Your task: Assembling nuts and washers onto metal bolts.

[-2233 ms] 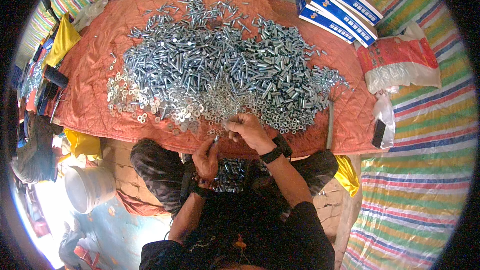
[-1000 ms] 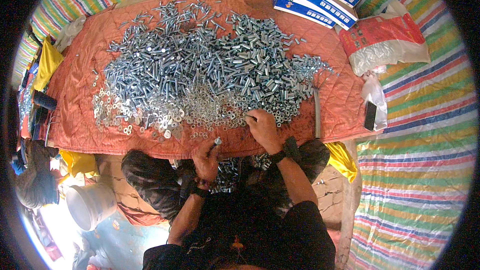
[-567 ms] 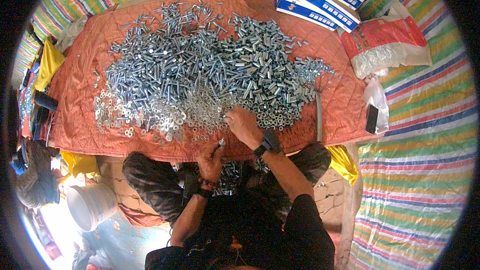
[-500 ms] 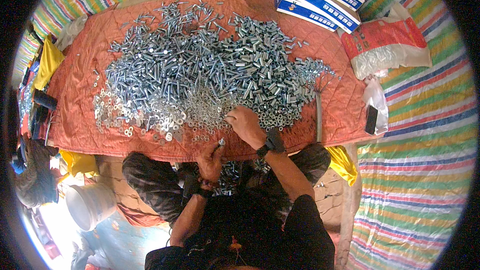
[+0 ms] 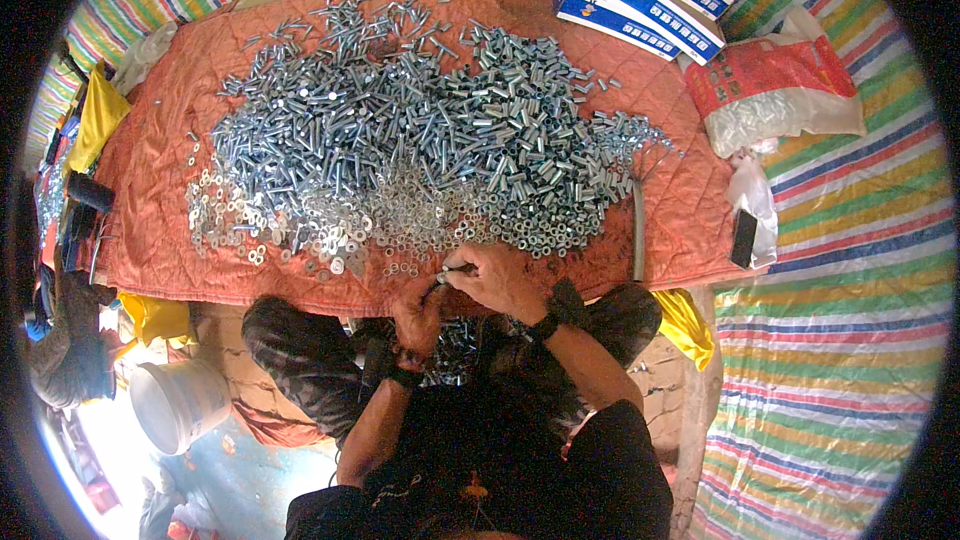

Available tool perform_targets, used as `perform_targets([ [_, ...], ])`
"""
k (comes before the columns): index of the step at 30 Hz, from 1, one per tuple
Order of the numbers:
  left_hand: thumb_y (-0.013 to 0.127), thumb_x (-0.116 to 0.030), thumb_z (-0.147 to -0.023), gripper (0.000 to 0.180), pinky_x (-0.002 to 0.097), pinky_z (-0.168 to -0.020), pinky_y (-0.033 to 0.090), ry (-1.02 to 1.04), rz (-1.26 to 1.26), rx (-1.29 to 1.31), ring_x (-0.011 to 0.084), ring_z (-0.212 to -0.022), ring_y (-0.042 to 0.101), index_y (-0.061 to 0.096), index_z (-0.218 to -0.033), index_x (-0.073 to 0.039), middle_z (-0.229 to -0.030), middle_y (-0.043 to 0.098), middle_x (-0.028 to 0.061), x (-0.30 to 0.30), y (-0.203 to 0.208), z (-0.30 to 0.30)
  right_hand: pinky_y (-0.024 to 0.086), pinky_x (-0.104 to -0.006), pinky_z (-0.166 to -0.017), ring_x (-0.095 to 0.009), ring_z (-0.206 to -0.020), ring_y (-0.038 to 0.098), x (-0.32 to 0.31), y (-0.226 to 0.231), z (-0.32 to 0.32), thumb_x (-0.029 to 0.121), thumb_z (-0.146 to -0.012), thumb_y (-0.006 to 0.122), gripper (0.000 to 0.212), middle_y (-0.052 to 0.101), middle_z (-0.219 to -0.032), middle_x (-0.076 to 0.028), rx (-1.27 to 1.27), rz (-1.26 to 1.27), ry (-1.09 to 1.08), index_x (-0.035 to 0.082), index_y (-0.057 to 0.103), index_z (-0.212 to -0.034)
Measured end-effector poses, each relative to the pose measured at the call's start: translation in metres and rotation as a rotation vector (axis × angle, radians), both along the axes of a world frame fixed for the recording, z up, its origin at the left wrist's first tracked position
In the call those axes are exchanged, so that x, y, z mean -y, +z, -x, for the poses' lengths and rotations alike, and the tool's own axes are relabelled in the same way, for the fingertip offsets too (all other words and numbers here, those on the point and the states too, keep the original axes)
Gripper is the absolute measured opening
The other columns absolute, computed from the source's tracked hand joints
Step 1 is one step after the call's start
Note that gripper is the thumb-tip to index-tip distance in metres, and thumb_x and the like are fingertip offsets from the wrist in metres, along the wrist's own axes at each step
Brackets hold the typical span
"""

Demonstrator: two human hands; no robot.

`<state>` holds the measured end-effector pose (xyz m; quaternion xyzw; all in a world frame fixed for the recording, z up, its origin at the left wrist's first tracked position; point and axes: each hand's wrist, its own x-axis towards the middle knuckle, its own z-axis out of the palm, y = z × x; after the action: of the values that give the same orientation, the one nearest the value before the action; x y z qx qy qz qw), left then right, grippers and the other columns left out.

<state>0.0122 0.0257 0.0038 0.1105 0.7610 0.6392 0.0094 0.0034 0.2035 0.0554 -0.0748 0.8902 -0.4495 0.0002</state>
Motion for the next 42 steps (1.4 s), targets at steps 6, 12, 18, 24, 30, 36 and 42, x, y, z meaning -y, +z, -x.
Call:
perform_targets([
  [6,0.065,-0.003,-0.091,0.018,0.0302,-0.055,0.051,-0.031,-0.028,0.055,0.0135,-0.061,0.065,0.071,-0.108,0.003,-0.076,0.068,0.0093,0.004,-0.007,0.0,0.053,-0.0388,-0.071,-0.031,-0.081,0.068,-0.003,0.007,0.006,0.008,-0.082,0.075,0.017,0.069,-0.092,-0.011,-0.111,-0.049,0.177,0.002,0.062,-0.091],
  [12,0.065,-0.002,-0.091,0.019,0.0294,-0.055,0.052,-0.04,0.0,0.011,0.0134,-0.061,0.066,0.071,-0.108,0.003,-0.077,0.07,0.0094,0.006,-0.007,0.001,0.053,-0.0426,-0.072,-0.034,-0.08,0.066,0.002,0.012,0.009,0.016,-0.086,0.072,0.016,0.068,-0.088,-0.014,-0.016,-0.066,0.13,0.002,0.064,-0.09],
  [18,0.064,-0.002,-0.092,0.019,0.03,-0.055,0.052,-0.057,-0.031,0.057,0.0147,-0.063,0.067,0.071,-0.108,0.003,-0.078,0.071,0.01,0.004,-0.005,0.001,0.05,-0.0424,-0.065,-0.034,-0.072,0.063,0.011,0.01,-0.005,0.025,-0.086,0.075,0.027,0.066,-0.086,-0.016,0.1,-0.234,-0.008,0.0,0.067,-0.093],
  [24,0.063,-0.002,-0.092,0.019,0.0307,-0.056,0.053,-0.01,0.033,0.031,0.016,-0.065,0.069,0.071,-0.108,0.004,-0.079,0.071,0.0111,0.004,-0.006,0.001,0.054,-0.0327,-0.07,-0.023,-0.081,0.07,0.012,0.006,-0.019,0.022,-0.09,0.074,0.027,0.07,-0.093,-0.011,0.013,0.043,-0.195,0.0,0.068,-0.104],
  [30,0.063,-0.002,-0.093,0.018,0.0296,-0.057,0.053,-0.042,-0.04,0.064,0.0138,-0.065,0.067,0.071,-0.108,0.004,-0.078,0.07,0.0092,0.006,-0.014,0.002,0.055,-0.0306,-0.085,-0.018,-0.098,0.069,0.013,0.001,-0.016,0.008,-0.092,0.069,0.026,0.07,-0.11,-0.01,0.151,0.33,-0.091,-0.001,0.067,-0.116],
  [36,0.062,-0.002,-0.093,0.017,0.0282,-0.064,0.053,-0.086,-0.156,0.202,0.0116,-0.072,0.065,0.071,-0.108,0.004,-0.083,0.07,0.0059,0.009,-0.012,0.0,0.055,-0.0329,-0.086,-0.022,-0.1,0.069,0.01,0.002,-0.011,0.007,-0.089,0.07,0.025,0.071,-0.111,-0.012,0.086,0.242,-0.004,0.001,0.068,-0.113],
  [42,0.061,-0.001,-0.095,0.019,0.0256,-0.058,0.053,-0.171,-0.165,0.188,0.0084,-0.065,0.063,0.07,-0.111,0.003,-0.078,0.066,0.0019,0.011,-0.014,0.004,0.055,-0.0374,-0.087,-0.03,-0.1,0.069,0.003,0.012,-0.005,0.007,-0.087,0.069,0.026,0.07,-0.111,-0.013,0.028,0.015,0.098,0.005,0.067,-0.113],
])
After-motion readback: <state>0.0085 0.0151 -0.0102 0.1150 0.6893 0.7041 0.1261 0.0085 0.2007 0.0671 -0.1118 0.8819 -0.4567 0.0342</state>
